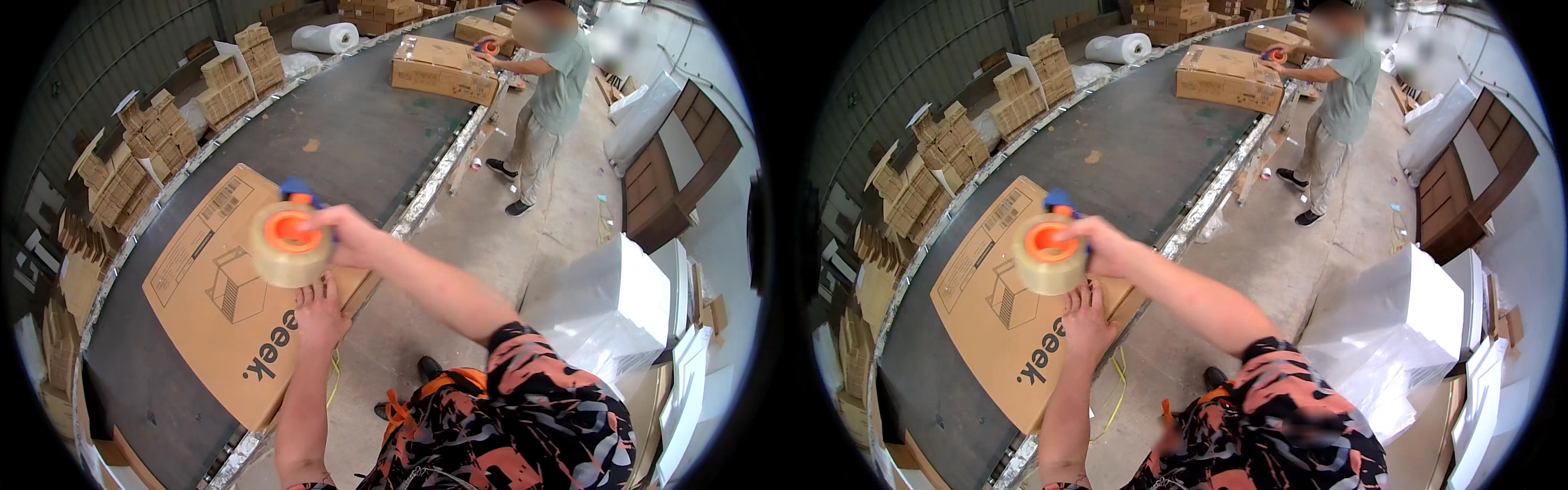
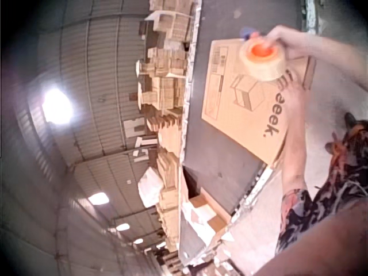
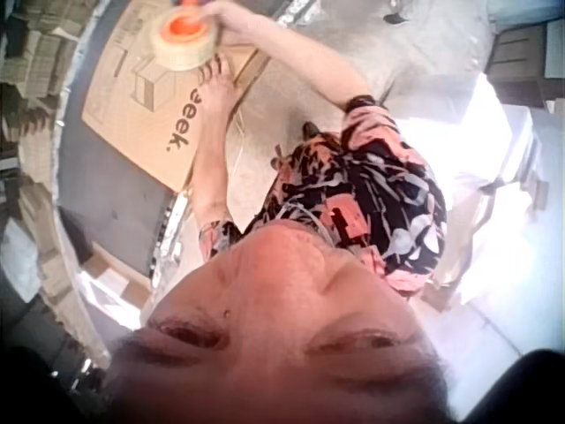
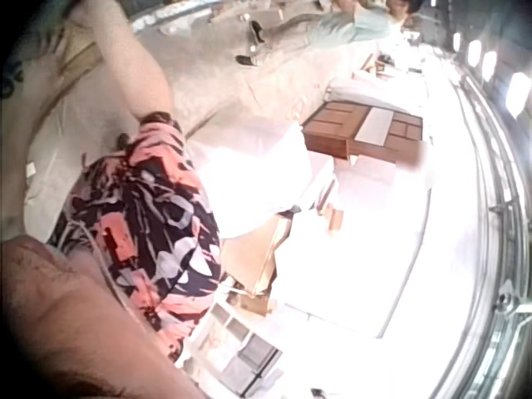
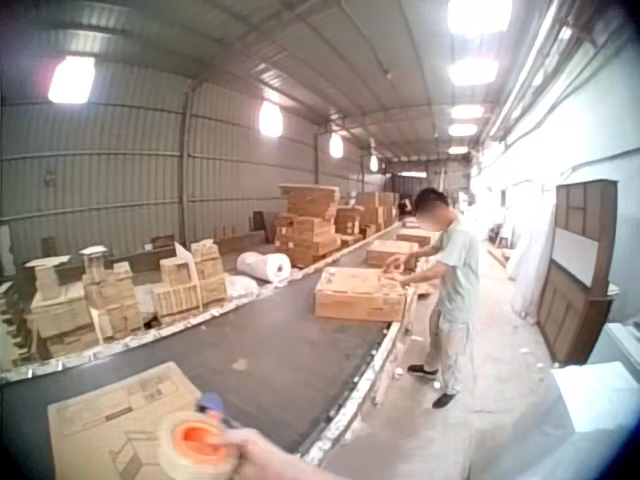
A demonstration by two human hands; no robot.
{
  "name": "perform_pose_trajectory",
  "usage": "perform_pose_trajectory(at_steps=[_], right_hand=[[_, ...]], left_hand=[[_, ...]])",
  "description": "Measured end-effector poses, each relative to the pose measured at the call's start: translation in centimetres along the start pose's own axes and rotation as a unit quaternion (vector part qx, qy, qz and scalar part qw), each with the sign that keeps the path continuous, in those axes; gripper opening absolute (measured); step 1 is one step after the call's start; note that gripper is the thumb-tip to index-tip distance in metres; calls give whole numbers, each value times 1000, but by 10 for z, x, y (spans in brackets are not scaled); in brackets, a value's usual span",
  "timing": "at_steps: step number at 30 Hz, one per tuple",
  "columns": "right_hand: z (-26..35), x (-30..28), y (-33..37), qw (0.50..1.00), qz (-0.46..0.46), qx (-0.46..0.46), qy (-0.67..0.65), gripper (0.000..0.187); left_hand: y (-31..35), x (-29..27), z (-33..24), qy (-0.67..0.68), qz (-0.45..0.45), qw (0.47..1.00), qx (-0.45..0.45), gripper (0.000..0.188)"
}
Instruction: The person packages furniture by applying tape to a cardboard box on a conveyor belt, inserting foam padding and furniture components, and then sealing the box with a tape dispenser.
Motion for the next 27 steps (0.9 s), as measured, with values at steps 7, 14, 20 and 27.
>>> perform_pose_trajectory(at_steps=[7, 14, 20, 27], right_hand=[[63, -19, 85, 634, -354, -126, 676, 71], [57, 18, -13, 358, -263, 85, 892, 48], [45, -5, -11, 363, -175, 236, 884, 46], [47, -4, 34, 370, -148, 223, 890, 39]], left_hand=[[-9, 26, -5, 41, -56, 998, 11, 77], [-15, 6, -3, 22, 44, 995, -87, 103], [-20, 0, -7, -22, 103, 992, -74, 112], [-32, -10, -18, -67, 183, 979, -55, 114]])
Point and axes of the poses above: each hand's wrist, its own y-axis away from the middle knuckle, its own x-axis out of the palm, z = x × y, the point moved 4 cm from there along -y, towards the middle knuckle, and after that the axes turned 3 degrees about x, right-handed, at the moved point
